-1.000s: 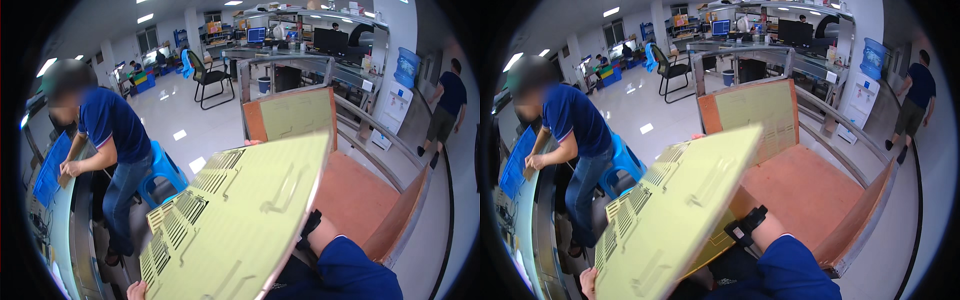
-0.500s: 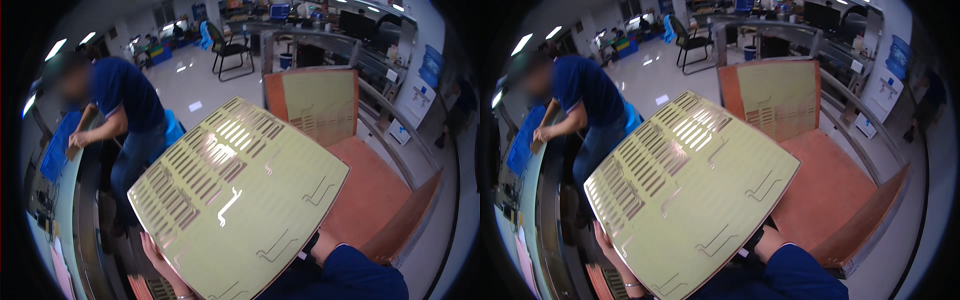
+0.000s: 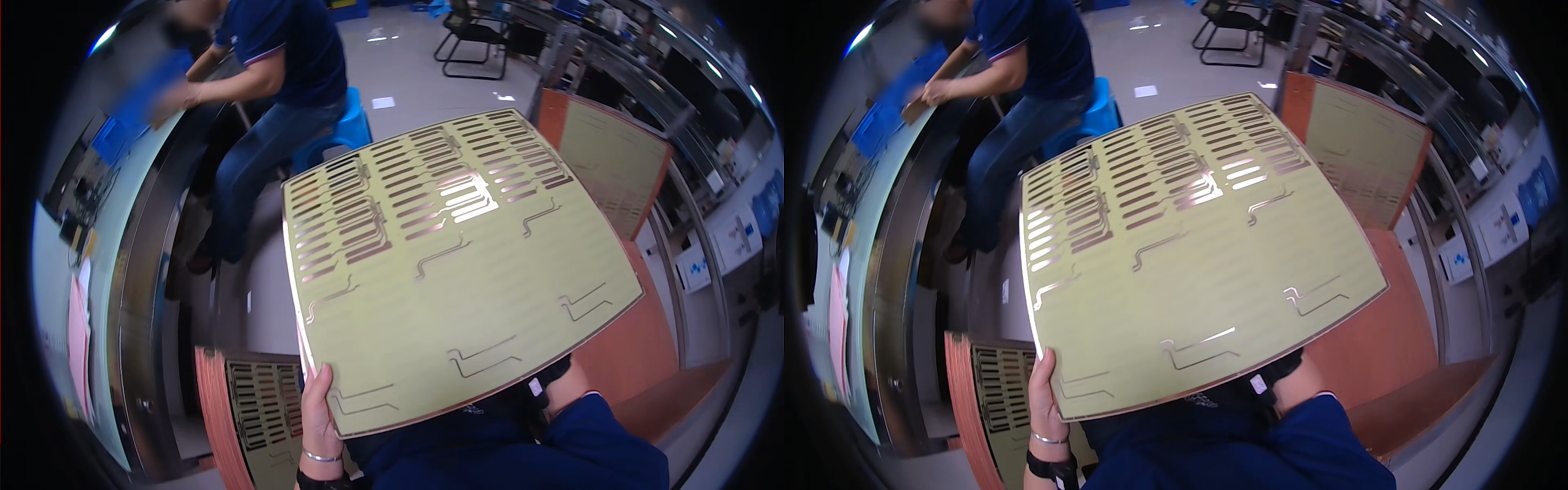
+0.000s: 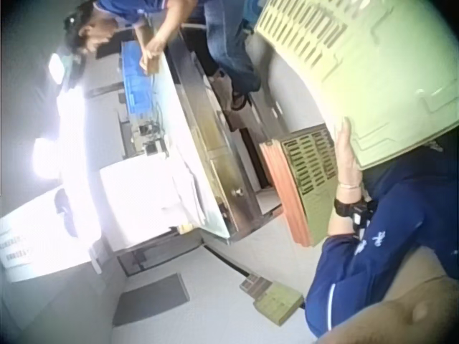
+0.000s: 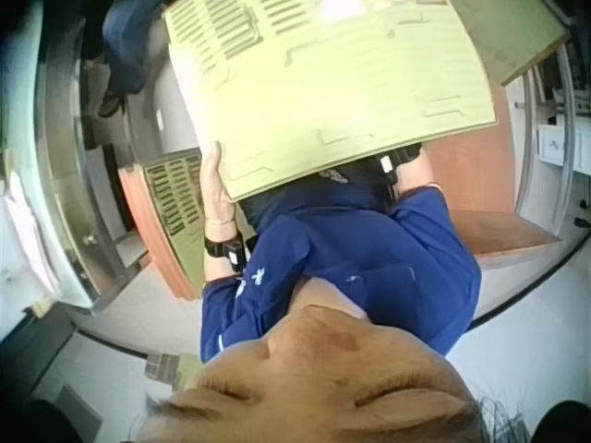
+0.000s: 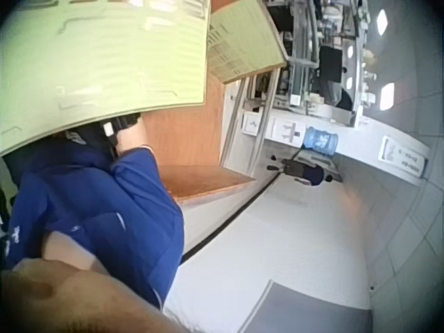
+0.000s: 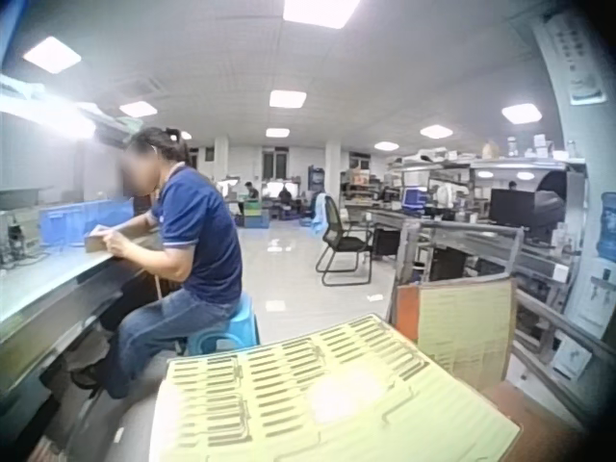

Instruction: Inspecting large sheet-metal templates or flex circuit panels and marking specific tracks or points using a stylus/pen tool.

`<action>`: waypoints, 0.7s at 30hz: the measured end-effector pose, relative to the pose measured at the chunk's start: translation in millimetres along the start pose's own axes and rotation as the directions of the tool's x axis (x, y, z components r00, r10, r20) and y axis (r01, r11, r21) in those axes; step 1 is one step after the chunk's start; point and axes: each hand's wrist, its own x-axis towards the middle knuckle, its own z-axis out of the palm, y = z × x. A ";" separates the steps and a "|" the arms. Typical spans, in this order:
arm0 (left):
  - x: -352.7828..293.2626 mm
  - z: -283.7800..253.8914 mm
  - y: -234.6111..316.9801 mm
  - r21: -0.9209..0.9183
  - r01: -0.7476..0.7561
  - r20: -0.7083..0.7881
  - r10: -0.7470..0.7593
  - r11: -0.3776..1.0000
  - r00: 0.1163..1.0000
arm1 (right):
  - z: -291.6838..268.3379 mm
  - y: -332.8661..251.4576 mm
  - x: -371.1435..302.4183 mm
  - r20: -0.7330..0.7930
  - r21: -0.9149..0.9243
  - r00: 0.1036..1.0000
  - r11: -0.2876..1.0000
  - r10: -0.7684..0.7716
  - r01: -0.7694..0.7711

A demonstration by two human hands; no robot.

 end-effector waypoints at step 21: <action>10.6 11.7 -42.0 0.068 -0.350 0.007 0.350 0.934 0.937 | -51.9 -46.1 28.0 -0.019 -0.028 0.976 0.976 0.215 -0.216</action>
